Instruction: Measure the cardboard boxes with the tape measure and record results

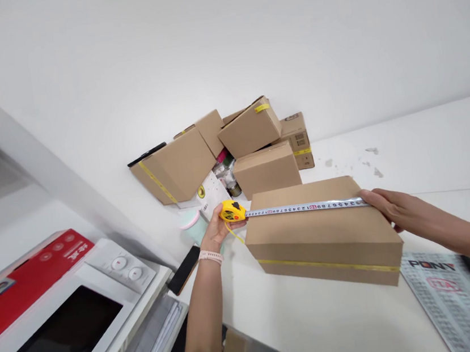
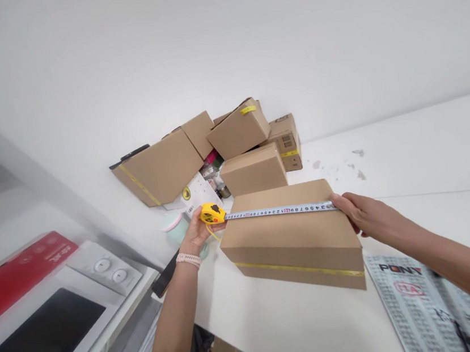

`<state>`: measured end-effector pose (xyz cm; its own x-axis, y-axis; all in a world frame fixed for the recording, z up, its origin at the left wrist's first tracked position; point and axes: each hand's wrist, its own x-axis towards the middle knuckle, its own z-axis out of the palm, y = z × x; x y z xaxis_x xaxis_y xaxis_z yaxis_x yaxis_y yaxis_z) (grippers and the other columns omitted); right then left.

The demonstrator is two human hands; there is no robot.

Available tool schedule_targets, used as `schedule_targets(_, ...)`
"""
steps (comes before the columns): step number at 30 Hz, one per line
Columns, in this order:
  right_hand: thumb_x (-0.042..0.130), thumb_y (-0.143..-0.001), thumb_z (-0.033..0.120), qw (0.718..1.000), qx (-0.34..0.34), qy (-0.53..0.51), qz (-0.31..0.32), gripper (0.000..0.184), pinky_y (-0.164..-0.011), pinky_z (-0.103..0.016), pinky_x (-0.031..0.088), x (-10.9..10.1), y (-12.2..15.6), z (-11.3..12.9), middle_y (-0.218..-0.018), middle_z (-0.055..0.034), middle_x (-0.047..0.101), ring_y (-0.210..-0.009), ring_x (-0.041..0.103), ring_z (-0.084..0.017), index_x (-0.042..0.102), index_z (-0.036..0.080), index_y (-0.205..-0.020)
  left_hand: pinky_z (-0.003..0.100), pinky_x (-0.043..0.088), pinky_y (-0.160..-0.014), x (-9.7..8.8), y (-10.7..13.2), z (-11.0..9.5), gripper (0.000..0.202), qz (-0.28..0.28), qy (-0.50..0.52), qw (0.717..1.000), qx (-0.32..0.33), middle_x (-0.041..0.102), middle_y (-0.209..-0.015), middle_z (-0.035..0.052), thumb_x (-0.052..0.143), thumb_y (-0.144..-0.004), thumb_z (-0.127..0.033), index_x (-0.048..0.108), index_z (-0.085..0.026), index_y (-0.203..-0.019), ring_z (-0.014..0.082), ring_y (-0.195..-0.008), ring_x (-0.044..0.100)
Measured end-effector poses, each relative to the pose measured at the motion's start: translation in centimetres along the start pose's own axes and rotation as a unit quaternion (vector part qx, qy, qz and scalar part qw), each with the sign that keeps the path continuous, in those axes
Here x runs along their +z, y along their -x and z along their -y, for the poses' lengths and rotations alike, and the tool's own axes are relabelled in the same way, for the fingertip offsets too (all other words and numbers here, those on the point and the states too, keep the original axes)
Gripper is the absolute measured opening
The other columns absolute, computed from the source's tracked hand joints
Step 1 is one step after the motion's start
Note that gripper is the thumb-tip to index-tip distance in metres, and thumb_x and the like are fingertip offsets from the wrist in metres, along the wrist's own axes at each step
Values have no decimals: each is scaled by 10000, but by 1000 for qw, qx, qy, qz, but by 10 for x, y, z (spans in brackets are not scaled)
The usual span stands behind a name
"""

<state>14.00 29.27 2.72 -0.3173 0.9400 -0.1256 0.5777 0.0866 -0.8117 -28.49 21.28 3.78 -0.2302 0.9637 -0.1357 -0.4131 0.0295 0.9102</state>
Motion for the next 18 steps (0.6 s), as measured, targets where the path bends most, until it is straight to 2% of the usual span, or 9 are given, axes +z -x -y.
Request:
schedule_targets(3,254,-964,592,990,-27,132,-49,461,-700,-407,461,-4,-1,3,-780,-85,688,-780,643,-304,547,269,-814,438,585,-861,11,13,-7,343,22,-28,999,31,654,-1222,100,636,-979,-386,621,-162,-1239,236,-1021,671)
schedule_targets(5,270,-962,556,978,-37,191,-77,430,-693,-417,434,-12,-3,2,-795,-98,693,-780,630,-321,535,271,-779,391,589,-804,21,36,-14,361,51,-49,996,54,704,-1108,104,702,-916,-416,665,-135,-1140,239,-941,691)
schedule_targets(9,285,-963,606,987,-83,110,-88,469,-725,-394,456,-37,-8,3,-804,-93,697,-763,632,-273,538,259,-772,348,580,-690,50,118,-7,663,141,-97,984,56,753,-975,144,953,-572,-428,716,-104,-1100,268,-750,718)
schedule_targets(10,290,-958,638,988,-100,81,-88,491,-738,-385,464,-41,-8,7,-837,-91,705,-786,637,-265,546,256,-785,375,579,-627,60,141,2,724,169,-113,978,35,751,-899,160,968,-528,-475,728,-85,-1089,264,-625,702)
schedule_targets(11,296,-950,665,987,-119,63,-87,509,-752,-379,469,-44,-9,13,-865,-87,710,-815,639,-263,554,254,-797,390,581,-611,70,163,14,724,190,-125,974,18,746,-937,172,928,-583,-550,731,-102,-1116,256,-597,697)
schedule_targets(13,306,-938,692,983,-156,63,-69,525,-762,-377,467,-45,-12,30,-847,-73,701,-835,633,-268,552,251,-792,402,590,-717,91,198,45,709,231,-143,962,22,707,-1171,206,867,-633,-641,746,-160,-1139,340,-901,722)
schedule_targets(14,309,-937,687,981,-171,74,-58,522,-759,-377,462,-43,-14,39,-811,-65,687,-822,629,-269,543,250,-774,419,580,-806,102,209,61,726,245,-147,958,31,697,-1195,223,873,-622,-642,750,-159,-1149,393,-1086,670)
schedule_targets(15,315,-938,674,978,-181,88,-47,512,-750,-375,457,-39,-18,49,-777,-57,674,-800,625,-268,533,249,-754,407,571,-834,113,216,76,644,247,-137,959,24,695,-1197,213,867,-673,-583,749,-175,-1158,386,-1139,647)
schedule_targets(18,330,-943,636,977,-186,99,-43,488,-737,-362,464,-25,-38,72,-791,-60,688,-788,640,-269,533,248,-729,322,583,-654,139,211,108,630,251,-16,968,-21,648,-1240,174,867,-669,-535,720,-211,-1189,280,-847,738)
